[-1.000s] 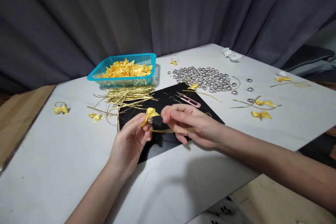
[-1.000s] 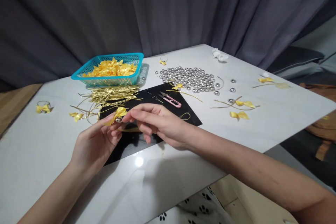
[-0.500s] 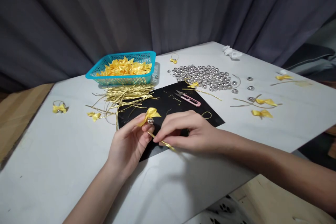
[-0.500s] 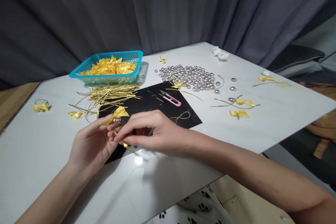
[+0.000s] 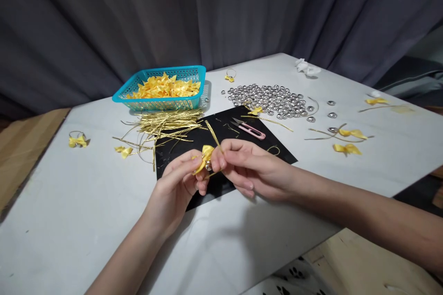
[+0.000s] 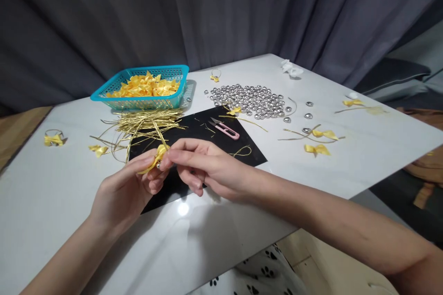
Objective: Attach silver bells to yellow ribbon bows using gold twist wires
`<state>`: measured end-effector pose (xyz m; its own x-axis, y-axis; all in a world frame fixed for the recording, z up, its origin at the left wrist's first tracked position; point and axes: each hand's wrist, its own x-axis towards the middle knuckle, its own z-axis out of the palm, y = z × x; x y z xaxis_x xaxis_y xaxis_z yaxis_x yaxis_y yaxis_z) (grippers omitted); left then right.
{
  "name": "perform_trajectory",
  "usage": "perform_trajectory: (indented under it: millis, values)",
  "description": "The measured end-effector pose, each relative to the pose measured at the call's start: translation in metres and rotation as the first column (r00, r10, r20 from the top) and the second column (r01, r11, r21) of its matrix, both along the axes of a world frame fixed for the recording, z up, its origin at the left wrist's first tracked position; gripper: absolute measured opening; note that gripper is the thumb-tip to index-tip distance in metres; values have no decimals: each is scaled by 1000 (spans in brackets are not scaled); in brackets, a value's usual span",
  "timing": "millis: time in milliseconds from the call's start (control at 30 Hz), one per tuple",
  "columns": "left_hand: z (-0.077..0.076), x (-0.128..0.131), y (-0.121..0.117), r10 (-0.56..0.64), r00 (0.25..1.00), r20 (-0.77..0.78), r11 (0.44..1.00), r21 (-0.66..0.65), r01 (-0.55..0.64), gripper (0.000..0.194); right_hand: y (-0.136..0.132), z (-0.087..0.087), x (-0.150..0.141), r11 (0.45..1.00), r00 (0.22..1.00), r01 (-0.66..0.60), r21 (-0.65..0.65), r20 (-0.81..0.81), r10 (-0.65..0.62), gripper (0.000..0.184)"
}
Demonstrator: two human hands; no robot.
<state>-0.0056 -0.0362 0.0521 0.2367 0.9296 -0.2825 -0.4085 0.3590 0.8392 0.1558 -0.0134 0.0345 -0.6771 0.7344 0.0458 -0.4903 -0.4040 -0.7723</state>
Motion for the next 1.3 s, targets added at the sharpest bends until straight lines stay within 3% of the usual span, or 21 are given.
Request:
perform_trajectory:
  millis: [200, 500, 633, 833, 967, 1133, 1233, 1300]
  values:
    - [-1, 1, 0, 5, 997, -75, 1000, 31, -3, 15, 3, 3, 1, 986, 998, 15, -166, 57, -6, 14]
    - [-3, 4, -2, 26, 981, -193, 999, 26, -21, 16, 2, 4, 1, 989, 990, 56, -135, 138, -37, 16]
    - [-3, 6, -1, 50, 984, -169, 999, -3, -52, 16, 3, 8, 4, 990, 981, 119, -76, 162, -105, 16]
    - [-2, 6, 0, 45, 989, -140, 999, -8, -47, 16, 8, 6, 9, 989, 990, 143, -43, 6, -143, 29]
    - [-3, 5, 0, 49, 984, -171, 999, -16, -52, 13, 5, 7, 8, 994, 990, 103, 44, 90, -106, 20]
    - [-4, 4, 0, 65, 983, -170, 998, 6, -65, 14, 2, 14, 5, 956, 950, 154, 249, 229, -213, 7]
    - [-6, 3, 1, 84, 982, -167, 996, 28, -80, 16, 2, 17, 7, 947, 941, 158, 278, 247, -230, 9]
    - [-7, 2, 2, 92, 982, -165, 996, 32, -88, 15, 3, 18, 11, 961, 969, 114, 251, 183, -163, 21]
